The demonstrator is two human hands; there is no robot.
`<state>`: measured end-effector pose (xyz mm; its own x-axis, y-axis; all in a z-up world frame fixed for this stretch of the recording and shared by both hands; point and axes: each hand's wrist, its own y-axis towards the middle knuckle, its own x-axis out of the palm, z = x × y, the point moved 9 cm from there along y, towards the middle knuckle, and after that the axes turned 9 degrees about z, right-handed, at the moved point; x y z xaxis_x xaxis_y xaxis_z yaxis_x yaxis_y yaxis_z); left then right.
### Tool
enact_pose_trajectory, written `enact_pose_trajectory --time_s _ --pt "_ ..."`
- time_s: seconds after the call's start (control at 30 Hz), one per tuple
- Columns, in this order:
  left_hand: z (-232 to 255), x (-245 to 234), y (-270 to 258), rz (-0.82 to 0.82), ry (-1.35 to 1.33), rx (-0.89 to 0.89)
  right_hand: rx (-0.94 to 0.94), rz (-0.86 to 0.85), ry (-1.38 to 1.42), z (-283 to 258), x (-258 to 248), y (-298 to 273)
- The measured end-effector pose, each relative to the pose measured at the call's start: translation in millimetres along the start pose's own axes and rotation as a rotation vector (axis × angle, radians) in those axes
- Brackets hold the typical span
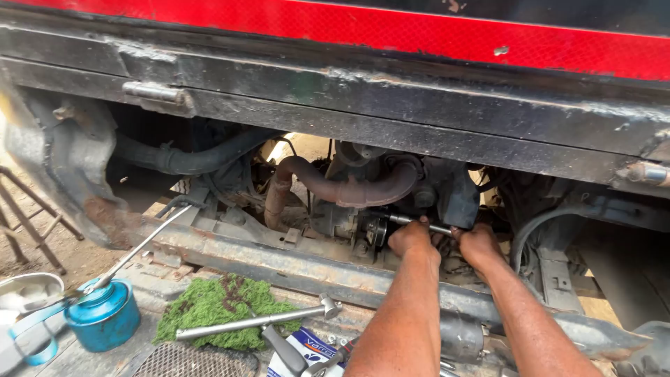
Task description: Repairing or servicing a vehicle engine component using hand tools.
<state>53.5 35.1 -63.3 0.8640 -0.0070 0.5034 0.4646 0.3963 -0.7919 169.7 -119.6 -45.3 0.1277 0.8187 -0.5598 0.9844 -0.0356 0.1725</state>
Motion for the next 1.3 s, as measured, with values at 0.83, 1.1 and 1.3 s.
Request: enact_pose_trajectory --time_s 0.83,1.1,1.3 --pt "172 -56 -168 -0.605 2.345 1.416 -0.074 -0.251 -0.215 -8 22 -8" --pt "203 -164 -96 -0.276 2.525 1.160 0.008 -0.353 -0.215 9 29 1" --pt "199 -156 -131 -0.259 2.510 1.428 -0.364 -0.437 -0.797 -79 -36 -83"
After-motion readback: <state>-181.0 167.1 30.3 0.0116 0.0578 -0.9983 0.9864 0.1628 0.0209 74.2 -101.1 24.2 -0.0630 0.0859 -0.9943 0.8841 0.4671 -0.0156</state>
